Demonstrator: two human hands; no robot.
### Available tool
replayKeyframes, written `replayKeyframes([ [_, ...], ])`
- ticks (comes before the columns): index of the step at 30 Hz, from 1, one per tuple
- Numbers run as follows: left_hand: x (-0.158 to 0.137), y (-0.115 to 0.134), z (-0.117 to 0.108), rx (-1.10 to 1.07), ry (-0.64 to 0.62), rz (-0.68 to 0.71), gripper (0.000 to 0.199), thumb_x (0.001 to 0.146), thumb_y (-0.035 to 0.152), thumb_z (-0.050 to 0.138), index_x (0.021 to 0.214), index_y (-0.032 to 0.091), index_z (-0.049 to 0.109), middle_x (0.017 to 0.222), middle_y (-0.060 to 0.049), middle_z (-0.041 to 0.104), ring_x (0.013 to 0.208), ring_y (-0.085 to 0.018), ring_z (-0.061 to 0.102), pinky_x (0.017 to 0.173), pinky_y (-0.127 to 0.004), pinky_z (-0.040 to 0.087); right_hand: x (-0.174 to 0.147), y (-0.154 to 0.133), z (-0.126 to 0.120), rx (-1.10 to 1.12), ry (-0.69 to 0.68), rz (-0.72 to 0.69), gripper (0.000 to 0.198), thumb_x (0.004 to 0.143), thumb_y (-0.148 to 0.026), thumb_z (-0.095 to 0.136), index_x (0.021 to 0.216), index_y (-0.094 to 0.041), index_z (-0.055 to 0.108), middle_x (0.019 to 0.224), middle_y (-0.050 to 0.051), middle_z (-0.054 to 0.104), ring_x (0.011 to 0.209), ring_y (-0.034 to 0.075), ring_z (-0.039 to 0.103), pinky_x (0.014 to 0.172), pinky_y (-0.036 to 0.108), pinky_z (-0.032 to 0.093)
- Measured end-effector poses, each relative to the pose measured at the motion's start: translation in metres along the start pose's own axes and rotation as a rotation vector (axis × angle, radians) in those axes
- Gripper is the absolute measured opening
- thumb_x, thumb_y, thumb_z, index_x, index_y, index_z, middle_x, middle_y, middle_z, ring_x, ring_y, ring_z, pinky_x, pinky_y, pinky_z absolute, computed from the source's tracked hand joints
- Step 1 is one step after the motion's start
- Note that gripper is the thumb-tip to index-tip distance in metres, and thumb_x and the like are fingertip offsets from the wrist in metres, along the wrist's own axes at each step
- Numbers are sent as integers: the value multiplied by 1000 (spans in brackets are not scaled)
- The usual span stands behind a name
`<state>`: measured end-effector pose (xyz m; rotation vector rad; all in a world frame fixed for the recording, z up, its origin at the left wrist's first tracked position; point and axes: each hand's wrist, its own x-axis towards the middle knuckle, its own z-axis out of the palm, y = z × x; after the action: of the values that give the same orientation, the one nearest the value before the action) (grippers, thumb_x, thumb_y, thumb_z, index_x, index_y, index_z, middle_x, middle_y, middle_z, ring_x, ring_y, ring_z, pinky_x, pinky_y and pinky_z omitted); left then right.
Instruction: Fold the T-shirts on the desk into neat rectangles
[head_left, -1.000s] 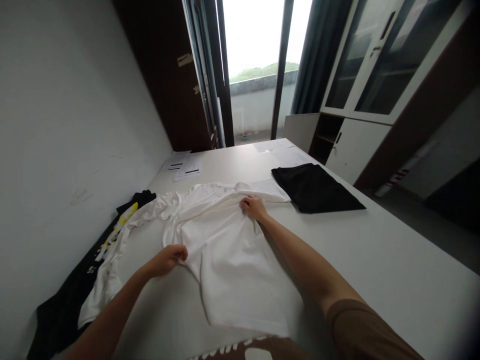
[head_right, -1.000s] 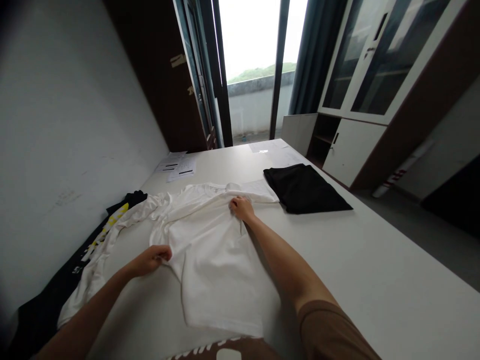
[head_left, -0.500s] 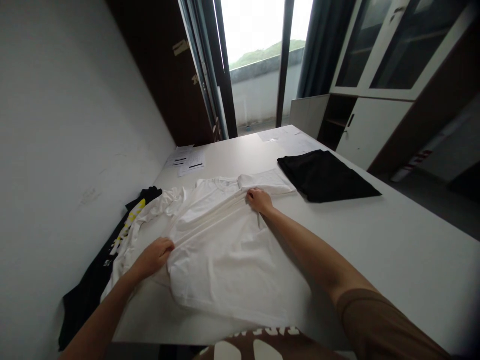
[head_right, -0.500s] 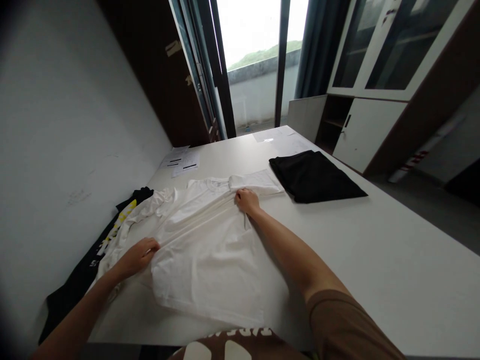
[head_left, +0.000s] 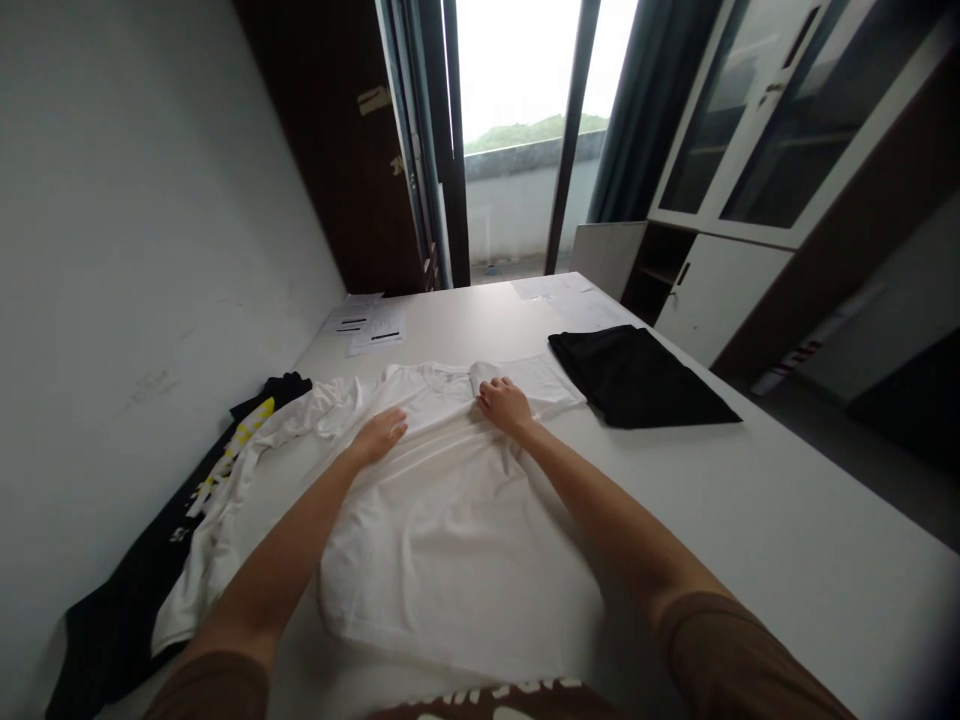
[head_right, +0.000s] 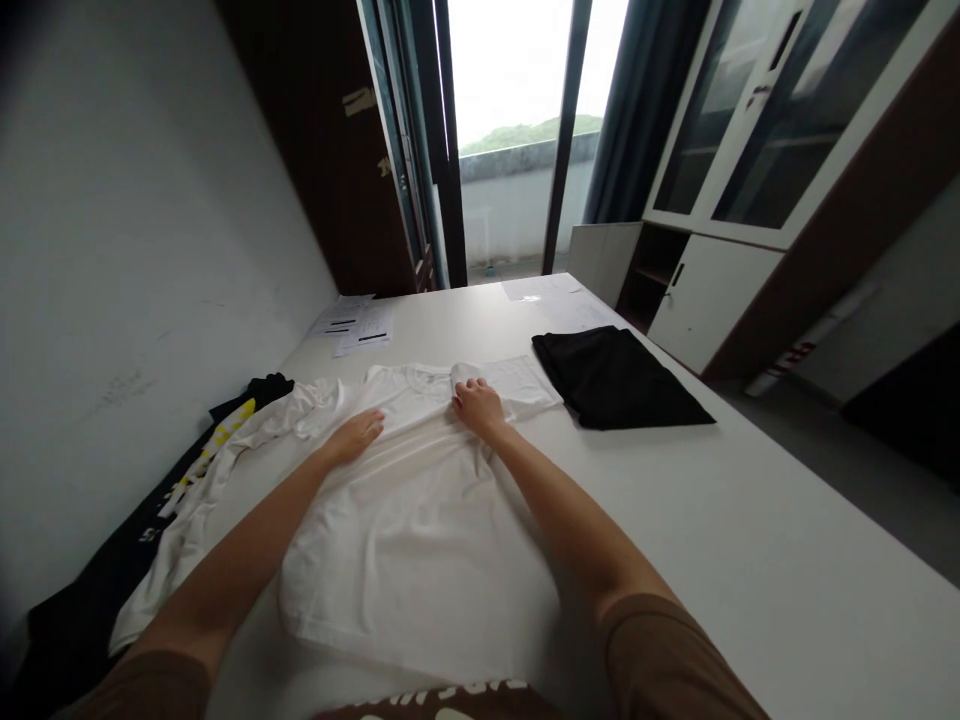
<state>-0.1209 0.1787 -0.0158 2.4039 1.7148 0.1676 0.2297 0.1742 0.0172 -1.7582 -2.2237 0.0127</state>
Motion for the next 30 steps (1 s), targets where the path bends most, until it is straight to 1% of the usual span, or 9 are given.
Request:
replayKeyframes([
  [4, 32, -6, 21, 54, -33, -96, 61, 109, 51, 37, 163, 25, 46, 178, -10, 32, 165, -30, 30, 133, -59, 25, 22, 17, 14, 96, -182, 75, 33, 109, -43, 57, 128, -23, 76, 130, 14, 70, 120, 28, 64, 98, 33, 48],
  [7, 50, -20, 28, 88, -57, -156, 65, 109, 55, 34, 169, 30, 35, 181, -9, 21, 168, -34, 19, 131, -68, 19, 43, 27, 24, 137, -233, 58, 36, 110, -47, 57, 130, -24, 77, 130, 13, 69, 118, 26, 65, 102, 32, 47],
  [13, 93, -57, 23, 103, -96, -239, 72, 108, 60, 29, 172, 27, 28, 182, -10, 17, 168, -38, 17, 133, -64, 19, 96, 34, 44, 126, -239, -46, 45, 108, -46, 62, 147, -23, 66, 144, 13, 64, 129, 26, 61, 107, 30, 45],
  [15, 105, -70, 20, 98, -96, -272, 74, 107, 61, 27, 173, 26, 28, 182, -10, 17, 168, -39, 16, 133, -63, 19, 110, 37, 50, 113, -213, -41, 44, 108, -43, 61, 147, -23, 65, 147, 12, 63, 131, 26, 60, 108, 30, 45],
  [17, 115, -83, 16, 96, -86, -315, 76, 107, 62, 27, 173, 25, 27, 182, -10, 16, 168, -40, 15, 133, -64, 19, 118, 42, 55, 75, -153, 5, 39, 110, -41, 55, 142, -22, 68, 143, 13, 65, 130, 27, 58, 108, 33, 44],
  [21, 126, -114, 9, 97, -55, -395, 79, 106, 62, 29, 173, 21, 28, 182, -14, 16, 168, -40, 15, 134, -61, 17, 115, 63, 61, -34, 8, 173, 38, 111, -40, 47, 131, -18, 71, 137, 18, 65, 129, 32, 54, 106, 41, 44],
  [25, 128, -138, -3, 83, -9, -457, 79, 106, 62, 33, 170, 15, 33, 180, -19, 19, 167, -41, 17, 134, -59, 18, 97, 88, 59, -108, 62, 280, 39, 110, -39, 47, 131, -15, 68, 136, 21, 61, 127, 35, 50, 101, 42, 44],
  [27, 127, -141, -9, 69, 24, -477, 78, 108, 60, 34, 167, 10, 35, 178, -23, 20, 166, -42, 18, 134, -60, 17, 86, 97, 54, -124, 60, 281, 38, 110, -38, 46, 132, -14, 67, 135, 21, 61, 126, 35, 50, 100, 42, 44],
  [30, 123, -132, -13, 52, 82, -465, 76, 109, 55, 37, 163, 2, 37, 175, -30, 24, 164, -43, 23, 131, -65, 16, 72, 104, 46, -132, 31, 286, 36, 110, -35, 45, 128, -14, 67, 132, 22, 61, 124, 35, 50, 100, 42, 43],
])
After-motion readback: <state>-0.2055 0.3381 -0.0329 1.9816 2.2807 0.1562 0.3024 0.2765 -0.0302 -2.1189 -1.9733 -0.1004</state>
